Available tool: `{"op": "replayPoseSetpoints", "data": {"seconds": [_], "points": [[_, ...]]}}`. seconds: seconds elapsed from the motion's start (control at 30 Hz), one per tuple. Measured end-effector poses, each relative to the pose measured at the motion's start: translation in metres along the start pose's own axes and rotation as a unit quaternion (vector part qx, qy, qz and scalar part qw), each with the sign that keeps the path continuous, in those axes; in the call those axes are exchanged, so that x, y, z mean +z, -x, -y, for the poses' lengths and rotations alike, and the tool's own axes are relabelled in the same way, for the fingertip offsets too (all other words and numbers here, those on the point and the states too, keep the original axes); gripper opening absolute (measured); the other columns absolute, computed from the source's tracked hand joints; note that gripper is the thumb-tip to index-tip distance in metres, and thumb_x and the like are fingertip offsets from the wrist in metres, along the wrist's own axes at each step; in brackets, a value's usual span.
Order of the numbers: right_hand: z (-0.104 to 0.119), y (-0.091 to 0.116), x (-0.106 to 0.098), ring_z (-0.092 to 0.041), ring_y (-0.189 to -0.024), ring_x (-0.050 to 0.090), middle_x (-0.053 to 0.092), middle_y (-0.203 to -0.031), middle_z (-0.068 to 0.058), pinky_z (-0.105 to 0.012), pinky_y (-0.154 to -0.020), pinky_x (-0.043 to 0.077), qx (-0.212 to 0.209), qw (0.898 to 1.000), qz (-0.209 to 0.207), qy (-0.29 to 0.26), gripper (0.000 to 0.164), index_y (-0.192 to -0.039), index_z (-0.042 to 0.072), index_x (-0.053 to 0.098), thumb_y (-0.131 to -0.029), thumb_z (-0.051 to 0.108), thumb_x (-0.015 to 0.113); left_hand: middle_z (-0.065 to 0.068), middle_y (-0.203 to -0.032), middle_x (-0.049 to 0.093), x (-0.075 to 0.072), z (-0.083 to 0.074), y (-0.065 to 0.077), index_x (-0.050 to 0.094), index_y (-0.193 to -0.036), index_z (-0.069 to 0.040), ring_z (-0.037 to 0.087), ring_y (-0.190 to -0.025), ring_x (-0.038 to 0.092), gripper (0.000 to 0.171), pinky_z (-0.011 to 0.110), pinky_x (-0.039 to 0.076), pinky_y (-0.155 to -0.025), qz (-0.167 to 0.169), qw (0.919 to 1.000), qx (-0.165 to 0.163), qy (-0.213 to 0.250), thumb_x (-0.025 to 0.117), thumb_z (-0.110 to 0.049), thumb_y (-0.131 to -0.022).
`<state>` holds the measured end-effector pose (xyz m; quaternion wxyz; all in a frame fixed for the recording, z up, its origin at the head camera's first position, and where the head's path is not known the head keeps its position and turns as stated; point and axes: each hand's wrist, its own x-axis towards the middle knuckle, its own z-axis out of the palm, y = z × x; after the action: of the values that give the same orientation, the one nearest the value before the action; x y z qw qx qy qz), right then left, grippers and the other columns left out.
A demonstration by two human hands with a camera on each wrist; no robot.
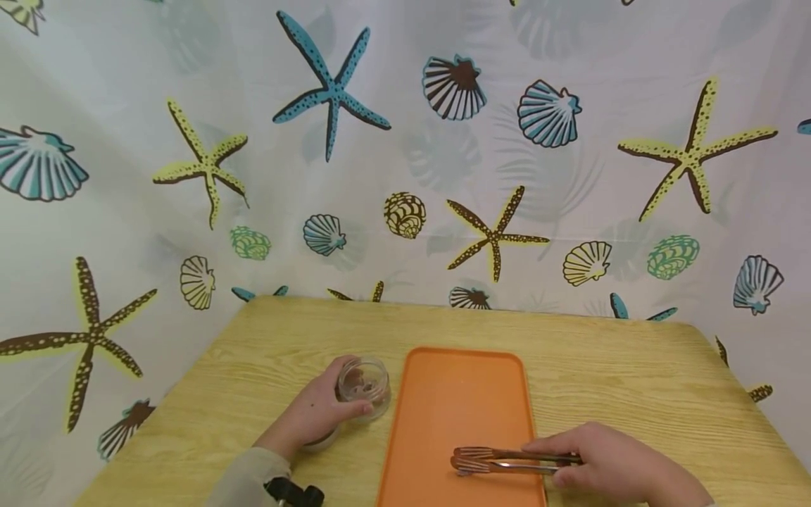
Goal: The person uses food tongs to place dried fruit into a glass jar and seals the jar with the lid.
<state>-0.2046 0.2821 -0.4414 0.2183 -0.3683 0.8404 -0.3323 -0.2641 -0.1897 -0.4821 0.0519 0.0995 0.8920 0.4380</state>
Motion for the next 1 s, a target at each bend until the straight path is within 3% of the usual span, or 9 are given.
{"op": "replayPoseSetpoints", "data": {"seconds": [0.13,0.27,0.37,0.57,0.83,1.0], "points": [[-0.0012,0.0014,-0.0006,0.0,-0.078,0.055,0.067,-0.128,0.002,-0.025,-0.061,0.045,-0.003,1.0,0.003,-0.005,0.045,-0.144,0.023,0.06,-0.1,0.028,0.065,0.004,-0.146,0.054,0.0005,0.0005,-0.0005,0.035,-0.156,-0.02,0.028,-0.132,0.051,0.097,0.056,0.041,-0.105,-0.001,1.0,0.0,0.001,0.083,-0.054,-0.079],[-0.0018,0.0017,-0.0004,-0.003,-0.101,0.061,0.065,-0.134,-0.004,-0.024,-0.07,0.048,0.0,1.0,0.014,-0.026,0.045,-0.145,0.022,0.059,-0.101,0.028,0.064,0.004,-0.147,0.053,0.0005,0.0006,-0.0004,0.035,-0.156,-0.021,0.028,-0.132,0.051,0.097,0.055,0.041,-0.105,0.002,1.0,-0.002,0.007,0.083,-0.054,-0.08],[-0.0028,0.0016,0.0006,-0.004,-0.106,0.06,0.062,-0.137,-0.006,-0.024,-0.072,0.048,0.004,0.999,0.02,-0.04,0.044,-0.146,0.022,0.058,-0.102,0.026,0.063,0.005,-0.147,0.053,0.0,0.0006,-0.0002,0.035,-0.156,-0.021,0.029,-0.132,0.051,0.096,0.056,0.041,-0.105,0.005,1.0,-0.002,0.008,0.083,-0.055,-0.08],[-0.0044,0.0015,0.002,-0.004,-0.079,0.056,0.066,-0.126,0.002,-0.027,-0.06,0.044,0.002,0.999,0.006,-0.04,0.043,-0.145,0.022,0.059,-0.102,0.023,0.062,0.006,-0.147,0.053,-0.0008,0.0007,0.0001,0.035,-0.156,-0.019,0.029,-0.132,0.051,0.097,0.056,0.041,-0.106,0.005,1.0,0.004,0.005,0.083,-0.055,-0.08],[0.0035,-0.002,0.0021,-0.003,-0.078,0.053,0.068,-0.113,0.011,-0.028,-0.062,0.041,0.063,0.997,-0.037,0.036,0.044,-0.142,0.033,0.061,-0.098,0.036,0.066,0.004,-0.147,0.053,-0.0007,0.0003,0.0009,0.035,-0.157,-0.019,0.028,-0.133,0.05,0.098,0.056,0.04,-0.106,0.005,1.0,0.002,0.008,0.083,-0.055,-0.08],[0.0031,-0.0044,0.0022,-0.001,-0.09,0.057,0.069,-0.12,0.009,-0.026,-0.068,0.046,0.043,0.993,-0.066,0.086,0.044,-0.141,0.033,0.062,-0.098,0.04,0.064,0.004,-0.148,0.052,-0.0013,-0.0008,0.0011,0.035,-0.156,-0.021,0.029,-0.133,0.051,0.096,0.056,0.041,-0.106,0.004,1.0,0.0,0.006,0.083,-0.055,-0.08]]}}
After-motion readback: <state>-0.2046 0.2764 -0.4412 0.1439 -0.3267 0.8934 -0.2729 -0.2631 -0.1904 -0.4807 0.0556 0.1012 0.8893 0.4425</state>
